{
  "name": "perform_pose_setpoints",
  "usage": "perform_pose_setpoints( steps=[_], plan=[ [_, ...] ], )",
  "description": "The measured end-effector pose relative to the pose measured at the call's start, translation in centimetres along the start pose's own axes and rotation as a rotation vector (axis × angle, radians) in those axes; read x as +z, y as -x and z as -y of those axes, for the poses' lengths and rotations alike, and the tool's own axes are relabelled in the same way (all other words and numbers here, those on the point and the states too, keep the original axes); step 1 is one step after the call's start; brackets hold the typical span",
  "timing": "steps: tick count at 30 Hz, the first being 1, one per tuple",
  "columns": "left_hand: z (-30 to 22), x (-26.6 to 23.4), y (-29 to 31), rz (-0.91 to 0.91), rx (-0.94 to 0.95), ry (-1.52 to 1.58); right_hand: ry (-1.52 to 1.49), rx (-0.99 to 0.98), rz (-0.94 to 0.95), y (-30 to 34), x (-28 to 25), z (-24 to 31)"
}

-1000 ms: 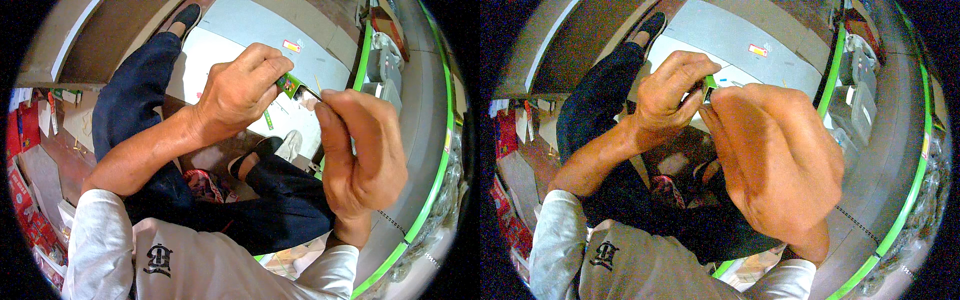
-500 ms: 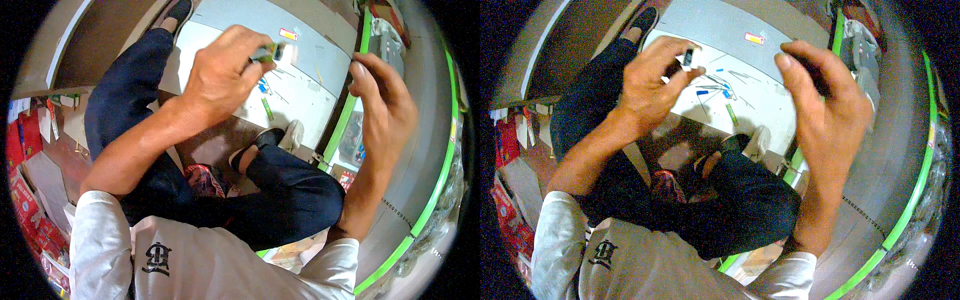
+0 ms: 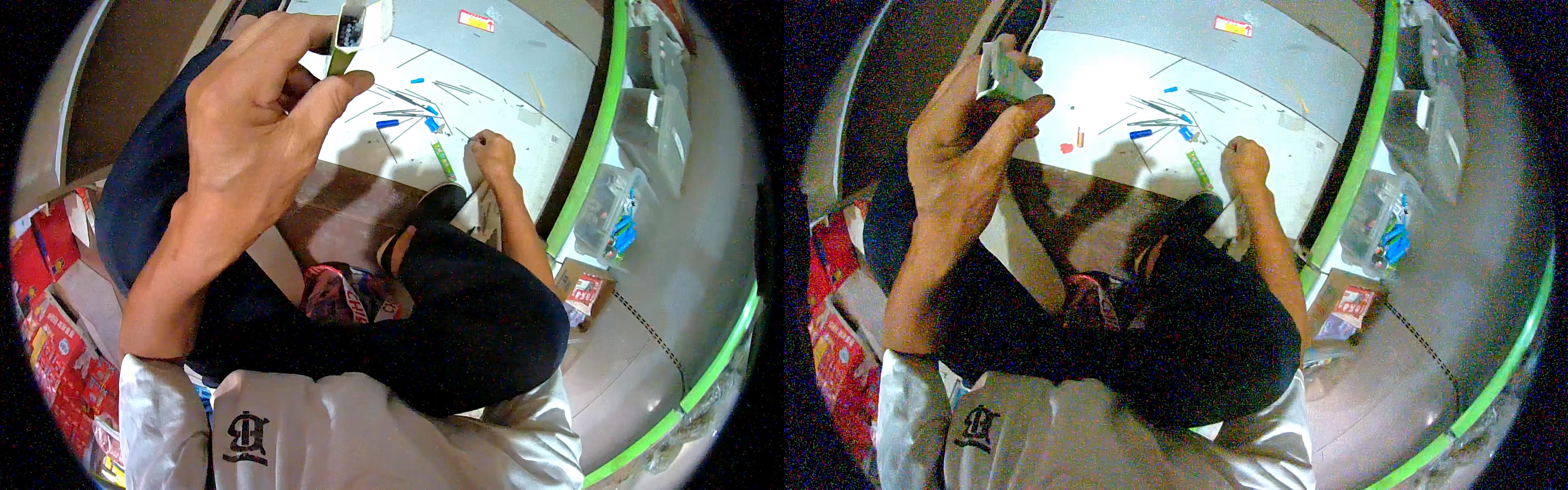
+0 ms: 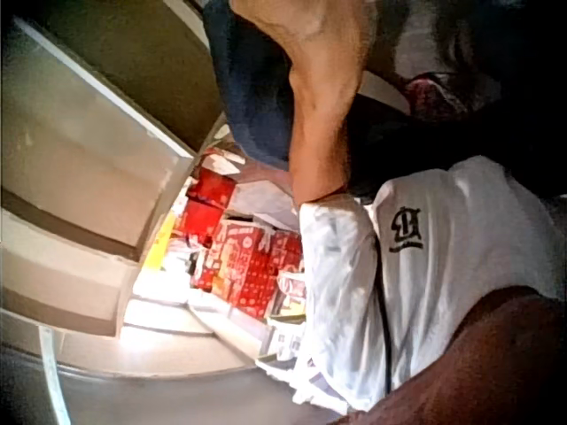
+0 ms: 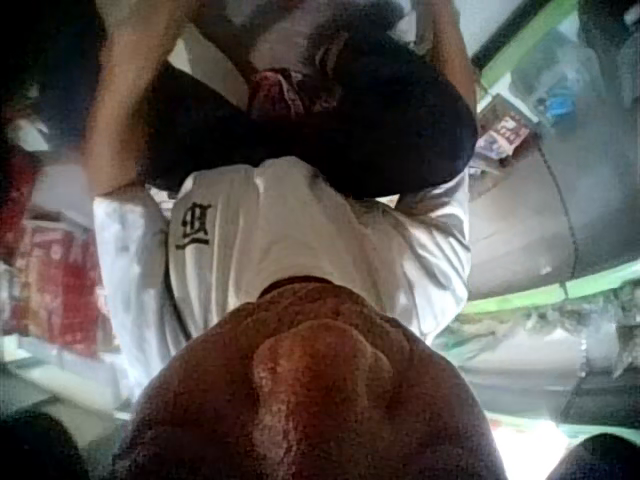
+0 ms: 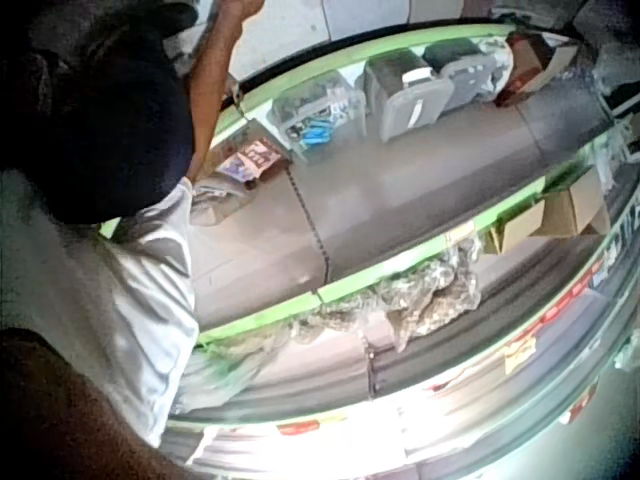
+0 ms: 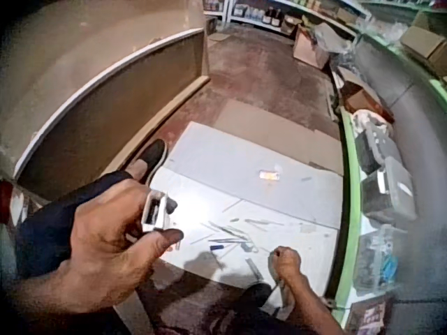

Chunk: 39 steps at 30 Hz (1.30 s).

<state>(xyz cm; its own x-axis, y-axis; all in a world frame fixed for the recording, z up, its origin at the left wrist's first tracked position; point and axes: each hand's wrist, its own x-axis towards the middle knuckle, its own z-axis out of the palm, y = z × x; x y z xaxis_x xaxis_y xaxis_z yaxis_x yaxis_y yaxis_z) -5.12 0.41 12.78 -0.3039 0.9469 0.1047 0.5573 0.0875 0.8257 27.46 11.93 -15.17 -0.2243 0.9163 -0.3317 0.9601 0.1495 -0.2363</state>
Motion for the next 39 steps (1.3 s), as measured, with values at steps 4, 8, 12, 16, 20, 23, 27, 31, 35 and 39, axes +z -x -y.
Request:
perform_pose_setpoints(
  steps=[4,8,12,16,20,23,27,31,35,39],
  plan=[
    [0.1,0.0,0.4,0.039,-0.088,0.028,0.124,-0.078,-0.002,-1.1,3.7,0.7],
    [1.2,0.3,0.1,0.03,0.117,-0.044,0.216,-0.183,-0.084,-2.4,4.7,1.3],
    [1.7,0.5,0.0,-0.008,0.232,-0.11,0.311,-0.278,-0.065,-3.3,4.6,1.4],
    [1.1,0.4,0.5,0.005,0.154,-0.108,0.437,-0.364,0.024,-3.6,4.3,1.7],
    [1.0,0.3,0.3,0.044,0.052,0.031,0.509,-0.37,0.097,-3.5,4.0,2.1],
    [1.0,0.3,-0.3,0.065,0.165,0.039,0.49,-0.333,0.093,-3.0,3.5,2.1],
    [-0.1,1.3,0.3,-0.061,-0.055,0.055,0.437,-0.255,0.084,-2.8,2.2,1.2],
    [0.5,0.8,0.1,0.078,0.1,-0.078,0.312,-0.111,0.075,-3.0,1.1,-0.1],
    [1.3,1.0,0.6,0.12,0.004,-0.04,0.285,-0.021,0.107,-2.9,1.2,-1.4],
    [1.5,1.7,0.8,0.097,-0.001,0.002,0.251,0.005,0.144,-2.8,2.0,-2.3]
  ],
)
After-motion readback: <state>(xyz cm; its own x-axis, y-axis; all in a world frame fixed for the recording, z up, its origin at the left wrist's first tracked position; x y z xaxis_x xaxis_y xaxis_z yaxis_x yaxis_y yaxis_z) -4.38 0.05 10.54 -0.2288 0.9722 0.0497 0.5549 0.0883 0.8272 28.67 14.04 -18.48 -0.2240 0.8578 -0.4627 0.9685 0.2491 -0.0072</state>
